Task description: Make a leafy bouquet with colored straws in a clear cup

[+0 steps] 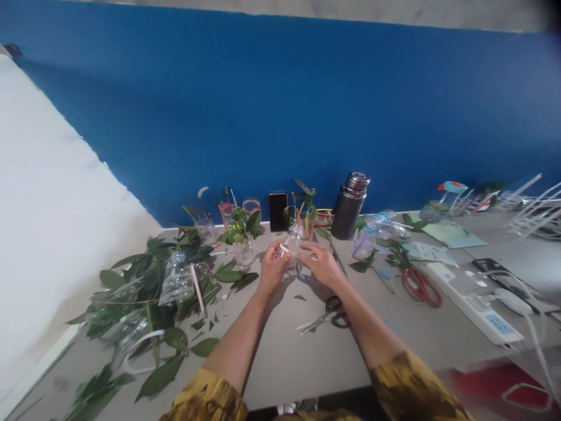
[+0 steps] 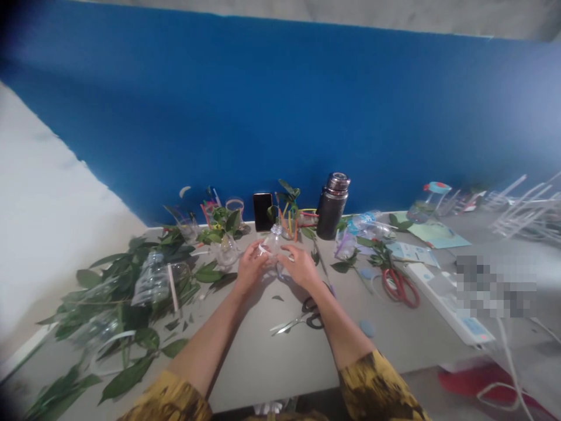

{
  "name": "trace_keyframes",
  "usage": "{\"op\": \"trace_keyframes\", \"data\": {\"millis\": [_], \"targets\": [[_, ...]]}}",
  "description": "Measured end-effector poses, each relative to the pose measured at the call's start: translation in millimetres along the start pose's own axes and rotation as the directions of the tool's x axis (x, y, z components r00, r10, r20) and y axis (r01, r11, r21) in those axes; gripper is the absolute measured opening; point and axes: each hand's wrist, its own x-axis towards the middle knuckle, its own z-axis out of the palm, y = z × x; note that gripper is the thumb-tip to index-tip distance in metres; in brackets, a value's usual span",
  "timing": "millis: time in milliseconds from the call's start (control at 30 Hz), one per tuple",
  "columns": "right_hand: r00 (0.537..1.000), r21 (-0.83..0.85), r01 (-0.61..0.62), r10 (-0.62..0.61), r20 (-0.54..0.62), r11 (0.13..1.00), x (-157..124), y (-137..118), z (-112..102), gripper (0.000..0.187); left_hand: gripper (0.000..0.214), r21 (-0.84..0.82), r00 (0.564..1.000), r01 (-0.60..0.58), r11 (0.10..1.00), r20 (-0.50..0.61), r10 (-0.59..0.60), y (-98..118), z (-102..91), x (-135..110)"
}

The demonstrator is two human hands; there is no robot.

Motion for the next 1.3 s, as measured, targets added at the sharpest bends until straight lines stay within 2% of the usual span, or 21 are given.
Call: {"op": "trace_keyframes", "data": {"millis": [67, 200, 333, 500, 600, 767, 933, 1133, 1200, 1300], "targets": [[1.0, -0.084, 0.003, -0.002, 0.011, 0.996, -1.8, -2.9, -0.9, 0.028, 0.058, 0.019, 0.996, -0.028, 0.999, -0.082, 0.03, -0.7, -0.4, 3.0], [0.999, -0.206, 0.04, -0.041, 0.001, 0.978, -5.5, -10.0, -4.3, 0.031, 0.056, 0.068, 0.979, -0.065, 0.996, -0.186, 0.077, 1.2, -2.4, 4.4], [0.999, -0.278, 0.042, -0.047, -0.009, 0.96, -5.9, -11.8, -6.1, 0.029, 0.055, -0.042, 0.979, -0.06, 0.997, -0.198, 0.05, 0.5, -5.1, 4.1], [0.999, -0.288, 0.014, -0.024, -0.031, 0.957, -3.1, -6.8, -6.2, 0.025, 0.056, -0.174, 0.989, 0.053, 0.983, -0.127, -0.076, -4.1, -6.0, 4.4], [0.999, -0.245, 0.005, -0.014, -0.034, 0.97, -1.9, -4.5, -7.3, 0.026, 0.054, -0.256, 0.993, 0.088, 0.963, -0.052, -0.105, -2.1, -5.6, 3.1], [1.0, -0.174, 0.012, -0.017, -0.025, 0.985, -1.2, -6.4, -8.2, 0.028, 0.057, -0.301, 0.987, 0.162, 0.94, 0.047, -0.155, 5.4, -3.4, -2.0], [1.0, -0.081, -0.004, 0.002, -0.019, 0.997, -0.4, -8.7, -5.9, 0.027, 0.049, -0.369, 0.95, 0.305, 0.878, 0.186, -0.251, 7.7, -5.7, -5.3], [0.999, 0.043, -0.004, 0.006, -0.043, 0.999, 1.4, -2.9, -6.7, 0.023, 0.027, -0.381, 0.883, 0.465, 0.799, 0.258, -0.391, 12.1, -15.0, -2.3], [1.0, 0.037, 0.004, -0.003, -0.026, 0.999, 1.0, -2.0, -7.4, 0.024, 0.025, -0.378, 0.867, 0.492, 0.784, 0.294, -0.402, 13.3, -15.4, -1.0], [1.0, -0.006, 0.017, -0.017, -0.006, 1.0, -0.3, -3.5, -8.1, 0.024, 0.026, -0.364, 0.864, 0.494, 0.79, 0.304, -0.4, 11.1, -13.3, 1.0]]}}
